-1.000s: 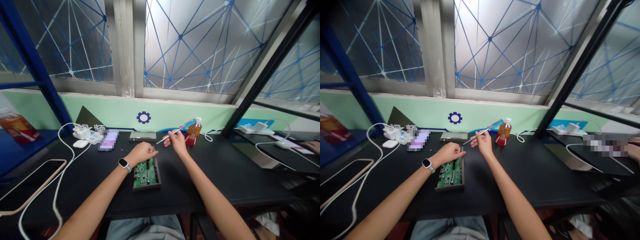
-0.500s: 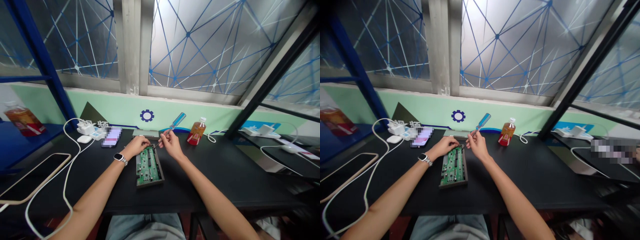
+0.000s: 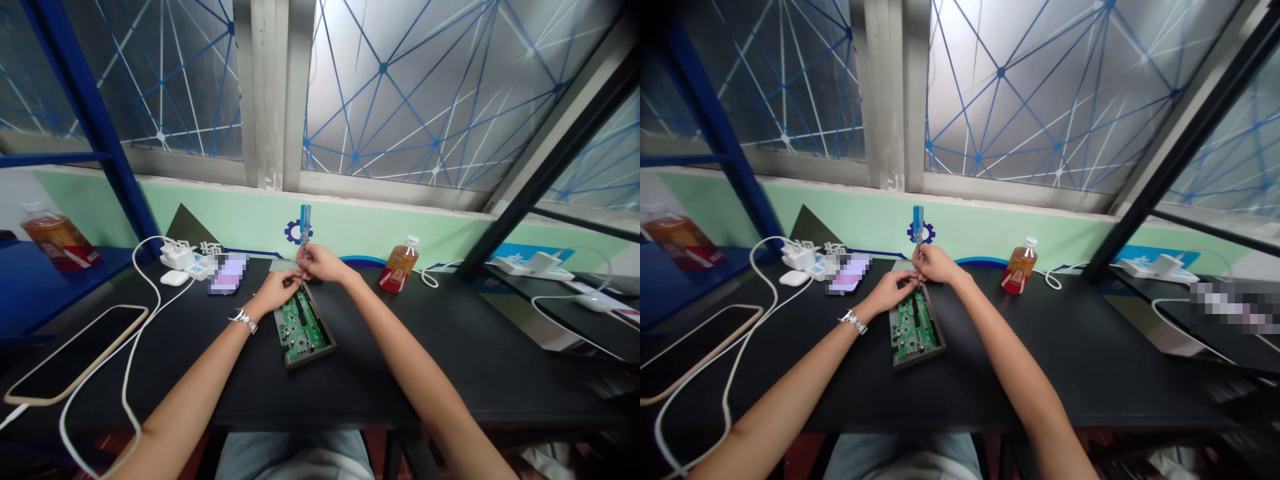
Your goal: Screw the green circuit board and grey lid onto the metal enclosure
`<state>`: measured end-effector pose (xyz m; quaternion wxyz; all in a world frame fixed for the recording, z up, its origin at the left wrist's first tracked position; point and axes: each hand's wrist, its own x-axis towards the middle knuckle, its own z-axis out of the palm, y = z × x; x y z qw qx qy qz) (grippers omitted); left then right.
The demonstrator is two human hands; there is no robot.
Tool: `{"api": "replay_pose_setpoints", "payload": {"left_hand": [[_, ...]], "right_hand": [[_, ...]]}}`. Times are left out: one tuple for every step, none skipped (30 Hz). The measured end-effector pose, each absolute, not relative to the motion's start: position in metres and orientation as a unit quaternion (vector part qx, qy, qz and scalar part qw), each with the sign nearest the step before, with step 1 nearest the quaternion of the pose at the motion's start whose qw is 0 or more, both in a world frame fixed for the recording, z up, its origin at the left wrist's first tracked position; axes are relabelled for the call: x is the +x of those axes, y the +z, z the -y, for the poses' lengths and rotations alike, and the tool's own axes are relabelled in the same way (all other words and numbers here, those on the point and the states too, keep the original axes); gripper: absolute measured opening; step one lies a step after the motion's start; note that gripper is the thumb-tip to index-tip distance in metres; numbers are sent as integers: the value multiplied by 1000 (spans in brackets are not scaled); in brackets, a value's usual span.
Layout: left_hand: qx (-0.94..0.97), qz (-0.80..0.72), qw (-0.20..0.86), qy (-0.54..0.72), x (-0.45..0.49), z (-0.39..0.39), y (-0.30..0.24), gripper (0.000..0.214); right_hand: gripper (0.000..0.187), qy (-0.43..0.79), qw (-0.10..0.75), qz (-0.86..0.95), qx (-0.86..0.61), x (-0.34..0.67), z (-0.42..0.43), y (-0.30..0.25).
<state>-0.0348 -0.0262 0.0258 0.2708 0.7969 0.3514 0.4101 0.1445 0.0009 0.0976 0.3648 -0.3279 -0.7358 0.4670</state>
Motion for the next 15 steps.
{"api": "replay_pose_setpoints", "payload": {"left_hand": [[792,-351,283,412,-34,27,26,29],[787,-353,289,415,-34,27,26,29],[784,-357,292,416,-34,27,26,28],[782,-361,290,416,-34,27,26,27],[782,-366,286,417,-34,26,25,27],[782,-370,279,417,-35,26,25,27],[783,-374,272,416,-35,26,24,27],[784,-378,264,415,-35,26,23,27],[786,-382,255,414,-34,25,22,27],[787,-385,248,413,-34,24,21,28],[788,-388,243,412,-34,24,20,28],[788,-390,241,412,-34,23,19,28],[787,-391,241,412,-34,22,17,29],[787,-390,242,412,-34,21,16,29],[787,-389,243,413,-34,20,15,29]], "right_hand": [[12,466,367,736,-327,144,-1,97],[11,461,369,738,-327,144,0,96],[10,452,370,743,-328,144,1,95],[9,440,369,749,-330,145,3,94],[8,426,368,757,-332,146,4,93],[7,414,365,764,-334,147,5,92],[6,403,364,770,-336,148,5,91],[6,394,361,775,-338,149,6,90],[6,385,358,780,-340,150,6,90],[5,378,354,784,-343,150,6,89],[5,372,350,787,-345,150,7,89],[6,367,345,791,-347,151,7,89],[6,364,339,795,-348,151,7,90],[6,362,334,798,-349,150,7,90],[7,361,329,800,-349,150,7,90]]}}
